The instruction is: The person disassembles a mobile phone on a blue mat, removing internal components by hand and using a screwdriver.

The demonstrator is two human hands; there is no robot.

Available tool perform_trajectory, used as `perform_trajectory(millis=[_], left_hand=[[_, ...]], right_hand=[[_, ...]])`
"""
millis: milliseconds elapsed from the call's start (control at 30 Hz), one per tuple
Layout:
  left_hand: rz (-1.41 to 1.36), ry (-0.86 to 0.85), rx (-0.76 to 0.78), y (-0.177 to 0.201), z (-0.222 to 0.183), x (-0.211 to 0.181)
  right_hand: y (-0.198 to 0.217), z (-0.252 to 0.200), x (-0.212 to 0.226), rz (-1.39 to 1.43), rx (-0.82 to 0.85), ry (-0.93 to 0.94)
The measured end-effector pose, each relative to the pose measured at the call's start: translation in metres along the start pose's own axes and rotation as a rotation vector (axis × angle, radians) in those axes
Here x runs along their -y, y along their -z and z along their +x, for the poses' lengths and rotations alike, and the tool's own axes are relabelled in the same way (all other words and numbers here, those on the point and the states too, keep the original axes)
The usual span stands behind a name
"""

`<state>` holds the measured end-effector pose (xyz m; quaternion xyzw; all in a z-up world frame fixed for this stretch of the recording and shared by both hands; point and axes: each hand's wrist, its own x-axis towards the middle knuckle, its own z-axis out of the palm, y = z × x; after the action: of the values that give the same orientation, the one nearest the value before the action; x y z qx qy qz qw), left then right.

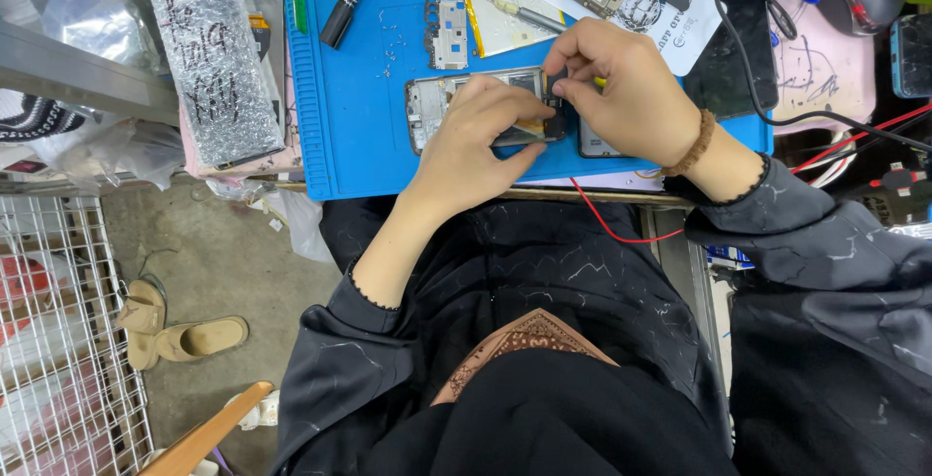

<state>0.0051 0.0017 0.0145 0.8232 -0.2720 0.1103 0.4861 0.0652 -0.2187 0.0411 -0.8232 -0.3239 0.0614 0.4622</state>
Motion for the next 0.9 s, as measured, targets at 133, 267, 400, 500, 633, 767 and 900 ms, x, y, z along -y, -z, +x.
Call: perform_trajectory(millis=[133,267,400,500,633,767,900], left_hand=[[-0.015,0.038,0.049,0.001,0.000,0.003],[0.005,0.037,0.051,-0.001,-0.001,0.003],[0.021,0.051,0.065,-0.001,-0.003,0.003],[0.059,0.017,0.058,-0.002,-0.002,0.004],[0.094,-0.023,0.054,-0.002,-0.003,0.004],[0.150,-0.097,0.038,-0.003,-0.003,0.006],[0.141,-0.077,0.026,-0.003,-0.004,0.005]], right_hand=[[0.000,0.002,0.001,-0.013,0.018,0.032],[0.000,0.004,0.001,-0.017,0.028,0.053],[0.002,0.002,0.002,-0.249,0.024,0.153],[0.001,0.001,-0.001,-0.247,0.035,0.147],[0.001,0.000,-0.004,-0.283,0.053,0.126],[-0.001,-0.006,-0.002,-0.350,0.018,0.124],[-0.006,-0.011,0.004,-0.328,-0.026,0.125]])
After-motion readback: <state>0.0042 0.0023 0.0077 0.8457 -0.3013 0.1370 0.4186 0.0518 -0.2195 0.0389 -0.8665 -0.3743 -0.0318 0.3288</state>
